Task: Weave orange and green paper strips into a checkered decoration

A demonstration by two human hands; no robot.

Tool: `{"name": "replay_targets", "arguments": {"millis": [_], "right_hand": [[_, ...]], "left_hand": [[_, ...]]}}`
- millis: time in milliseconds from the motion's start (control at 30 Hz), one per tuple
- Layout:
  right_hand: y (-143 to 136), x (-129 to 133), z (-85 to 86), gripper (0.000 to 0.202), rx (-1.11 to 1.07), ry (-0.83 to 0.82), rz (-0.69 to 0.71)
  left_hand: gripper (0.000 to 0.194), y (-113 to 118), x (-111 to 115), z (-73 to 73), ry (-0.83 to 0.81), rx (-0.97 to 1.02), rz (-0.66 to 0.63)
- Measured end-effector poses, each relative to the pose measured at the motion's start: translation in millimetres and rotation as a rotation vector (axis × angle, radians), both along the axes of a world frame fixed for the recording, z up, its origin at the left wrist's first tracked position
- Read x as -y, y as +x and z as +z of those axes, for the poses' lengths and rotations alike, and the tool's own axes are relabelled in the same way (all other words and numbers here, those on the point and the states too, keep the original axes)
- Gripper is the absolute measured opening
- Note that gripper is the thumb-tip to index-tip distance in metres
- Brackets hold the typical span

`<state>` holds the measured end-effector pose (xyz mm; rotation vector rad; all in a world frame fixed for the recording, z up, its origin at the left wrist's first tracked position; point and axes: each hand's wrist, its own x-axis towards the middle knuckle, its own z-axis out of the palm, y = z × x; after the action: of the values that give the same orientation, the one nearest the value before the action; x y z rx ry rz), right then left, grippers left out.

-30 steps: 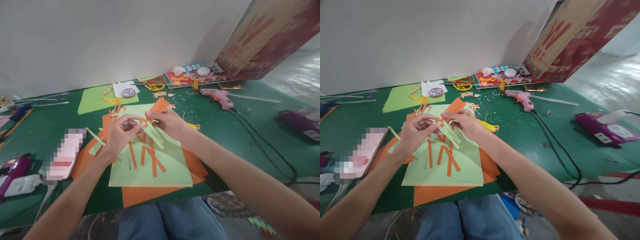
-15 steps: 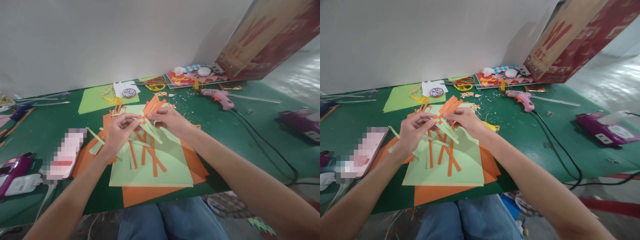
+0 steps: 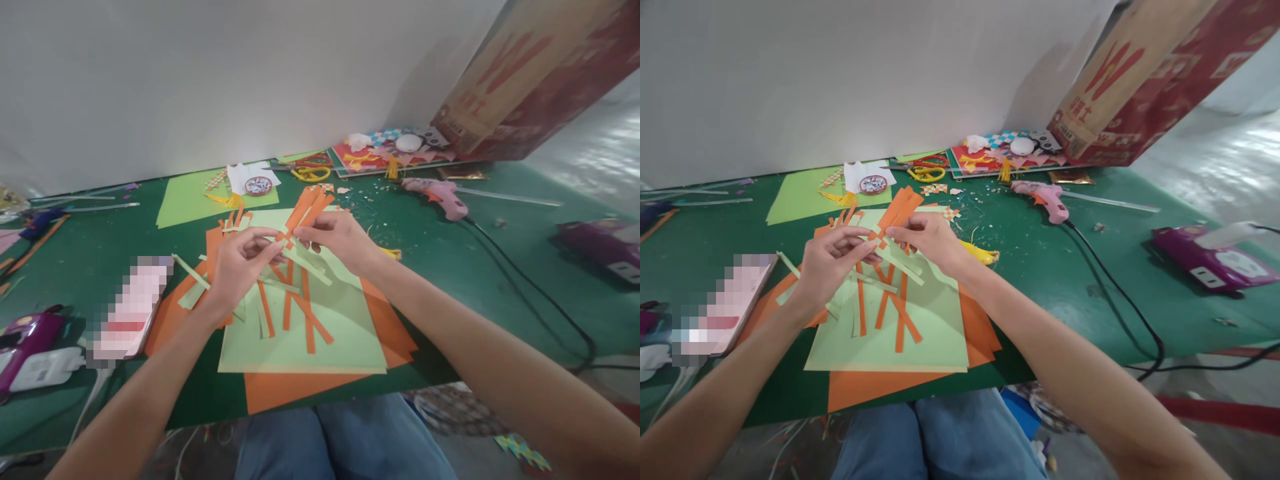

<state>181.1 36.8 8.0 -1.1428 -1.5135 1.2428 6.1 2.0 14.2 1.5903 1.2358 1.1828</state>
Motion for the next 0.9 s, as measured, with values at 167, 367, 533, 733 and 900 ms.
{"name": "replay_targets", "arguments": {"millis": [167,367,533,733,900], "right_hand": [[-0.6,0.0,-0.8,0.034,-0.008,0.023,-0.012],[0.5,1.0,3.3,0.034,0.042,-0.011,0.048],[0.9,2.7,2.4,0.03,0.05,-0.091,0.171],[-0.6,2.7,1.9,0.025,-0.01,-0.091,0.147],[-0.1,4.2,5.2,0.024,0.013,-0.086,0.153]], "left_hand": [[0.021,-0.6,0.2,-1.4,-0.013,0.008,-0.018],[0.022,1.0,0.9,0.2,0.024,0.005,0.017],[0.019,0.7,-0.2,-1.3,0.087,0.031,0.061],[0.02,0.0,0.7,-1.8,0.123,0.03,0.041],[0.022,0.0,0.9,-2.5,0.116,0.006,0.04]]}}
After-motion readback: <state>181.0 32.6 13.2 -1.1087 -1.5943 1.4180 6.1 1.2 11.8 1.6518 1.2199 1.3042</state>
